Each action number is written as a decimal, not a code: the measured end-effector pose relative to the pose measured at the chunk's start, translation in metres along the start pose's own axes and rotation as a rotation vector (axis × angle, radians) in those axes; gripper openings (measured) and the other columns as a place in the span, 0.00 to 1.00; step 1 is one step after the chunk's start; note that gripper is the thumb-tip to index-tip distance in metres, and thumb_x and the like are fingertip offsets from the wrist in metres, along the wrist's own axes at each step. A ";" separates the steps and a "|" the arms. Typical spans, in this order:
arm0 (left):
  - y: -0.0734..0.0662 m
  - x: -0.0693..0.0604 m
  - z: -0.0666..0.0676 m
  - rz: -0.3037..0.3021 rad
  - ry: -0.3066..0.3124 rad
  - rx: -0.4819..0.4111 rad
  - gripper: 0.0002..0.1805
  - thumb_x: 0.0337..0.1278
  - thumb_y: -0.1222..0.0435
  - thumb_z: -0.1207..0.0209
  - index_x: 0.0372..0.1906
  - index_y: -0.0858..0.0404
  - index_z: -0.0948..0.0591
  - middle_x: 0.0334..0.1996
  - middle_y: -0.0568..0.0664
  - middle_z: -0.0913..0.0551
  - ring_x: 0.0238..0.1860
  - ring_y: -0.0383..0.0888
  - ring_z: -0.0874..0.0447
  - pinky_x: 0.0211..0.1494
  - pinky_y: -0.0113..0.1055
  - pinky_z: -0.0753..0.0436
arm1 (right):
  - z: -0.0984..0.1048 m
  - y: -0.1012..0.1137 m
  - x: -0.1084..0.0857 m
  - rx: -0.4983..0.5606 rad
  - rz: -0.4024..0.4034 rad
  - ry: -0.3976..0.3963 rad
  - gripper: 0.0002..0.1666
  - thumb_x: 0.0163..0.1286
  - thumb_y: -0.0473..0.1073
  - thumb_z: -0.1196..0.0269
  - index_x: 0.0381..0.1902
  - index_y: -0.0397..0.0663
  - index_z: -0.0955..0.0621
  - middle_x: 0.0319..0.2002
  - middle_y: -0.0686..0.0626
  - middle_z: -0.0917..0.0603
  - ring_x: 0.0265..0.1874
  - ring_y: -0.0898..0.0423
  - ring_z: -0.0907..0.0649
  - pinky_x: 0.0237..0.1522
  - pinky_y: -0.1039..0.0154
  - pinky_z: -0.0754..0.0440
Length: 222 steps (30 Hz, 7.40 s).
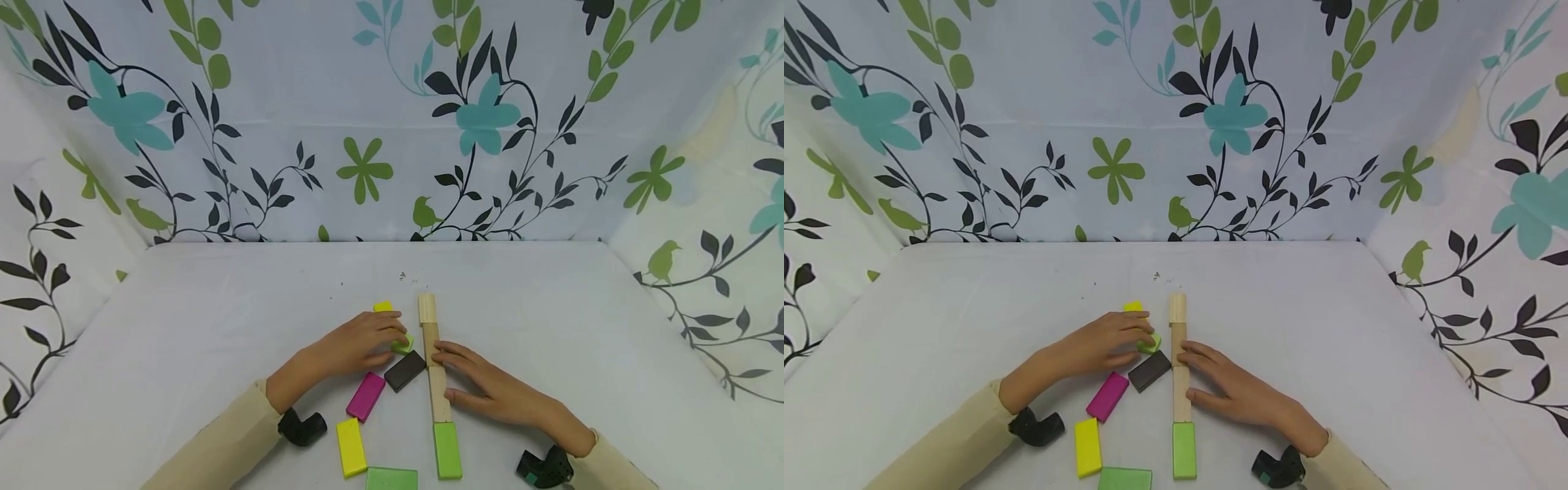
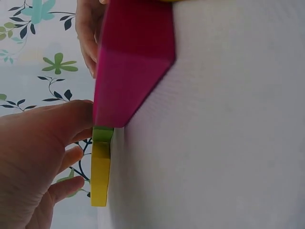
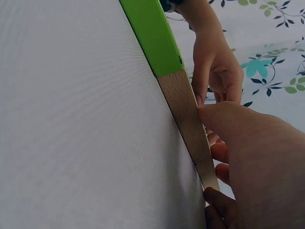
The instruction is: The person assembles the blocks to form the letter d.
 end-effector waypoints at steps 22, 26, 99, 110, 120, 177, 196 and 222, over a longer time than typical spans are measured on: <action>-0.008 -0.018 0.012 0.108 -0.048 0.114 0.08 0.54 0.61 0.32 0.40 0.53 0.17 0.44 0.45 0.18 0.47 0.43 0.20 0.52 0.37 0.22 | -0.001 0.000 0.001 0.004 -0.010 0.020 0.32 0.74 0.52 0.44 0.72 0.55 0.36 0.74 0.49 0.41 0.73 0.47 0.39 0.68 0.51 0.35; -0.009 -0.025 0.016 0.106 -0.101 0.065 0.10 0.53 0.63 0.32 0.41 0.55 0.17 0.43 0.45 0.18 0.48 0.43 0.20 0.52 0.38 0.21 | 0.000 0.001 0.001 0.004 -0.014 0.022 0.32 0.74 0.52 0.44 0.72 0.54 0.36 0.74 0.49 0.41 0.73 0.47 0.39 0.68 0.50 0.35; -0.150 -0.039 0.007 -0.275 -0.053 0.004 0.08 0.64 0.56 0.39 0.46 0.51 0.19 0.45 0.40 0.20 0.46 0.32 0.22 0.54 0.20 0.30 | 0.000 0.001 0.001 0.008 -0.016 0.014 0.32 0.73 0.52 0.43 0.72 0.56 0.36 0.74 0.50 0.41 0.73 0.48 0.39 0.67 0.51 0.34; -0.154 -0.039 0.000 -0.280 -0.014 -0.093 0.11 0.66 0.54 0.41 0.48 0.52 0.18 0.45 0.41 0.19 0.46 0.32 0.22 0.56 0.18 0.33 | -0.001 0.000 0.000 -0.001 -0.021 0.020 0.33 0.74 0.52 0.44 0.73 0.56 0.37 0.74 0.50 0.41 0.72 0.47 0.38 0.66 0.49 0.32; -0.154 -0.042 -0.004 -0.284 0.004 -0.034 0.12 0.67 0.52 0.44 0.49 0.50 0.19 0.42 0.38 0.19 0.46 0.31 0.22 0.56 0.20 0.31 | 0.000 0.001 0.001 0.001 -0.021 0.019 0.33 0.73 0.52 0.43 0.73 0.56 0.36 0.74 0.50 0.41 0.73 0.47 0.38 0.67 0.49 0.33; -0.043 -0.025 0.025 -0.036 -0.178 -0.126 0.12 0.60 0.60 0.36 0.48 0.57 0.16 0.45 0.44 0.18 0.49 0.40 0.22 0.57 0.35 0.23 | -0.001 -0.002 0.000 0.011 -0.021 0.021 0.32 0.74 0.53 0.45 0.72 0.58 0.37 0.75 0.52 0.43 0.74 0.50 0.40 0.68 0.50 0.35; 0.005 -0.025 0.004 0.142 -0.066 -0.121 0.20 0.63 0.66 0.40 0.60 0.62 0.22 0.60 0.53 0.24 0.62 0.49 0.27 0.65 0.44 0.27 | -0.002 -0.001 0.000 -0.004 -0.012 0.013 0.31 0.75 0.53 0.45 0.72 0.58 0.36 0.74 0.51 0.42 0.73 0.50 0.39 0.68 0.51 0.35; 0.008 -0.034 0.009 0.274 -0.121 0.030 0.14 0.55 0.66 0.34 0.48 0.56 0.16 0.44 0.48 0.20 0.41 0.43 0.22 0.44 0.37 0.22 | 0.001 -0.001 0.000 -0.012 -0.029 0.009 0.31 0.74 0.53 0.45 0.72 0.57 0.36 0.74 0.51 0.41 0.73 0.47 0.39 0.68 0.48 0.35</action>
Point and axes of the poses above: each hand's wrist, its own x-axis towards the middle knuckle, its own z-axis out of the back of the hand, y = z × x, the point moved 7 cm from there along x, towards the middle knuckle
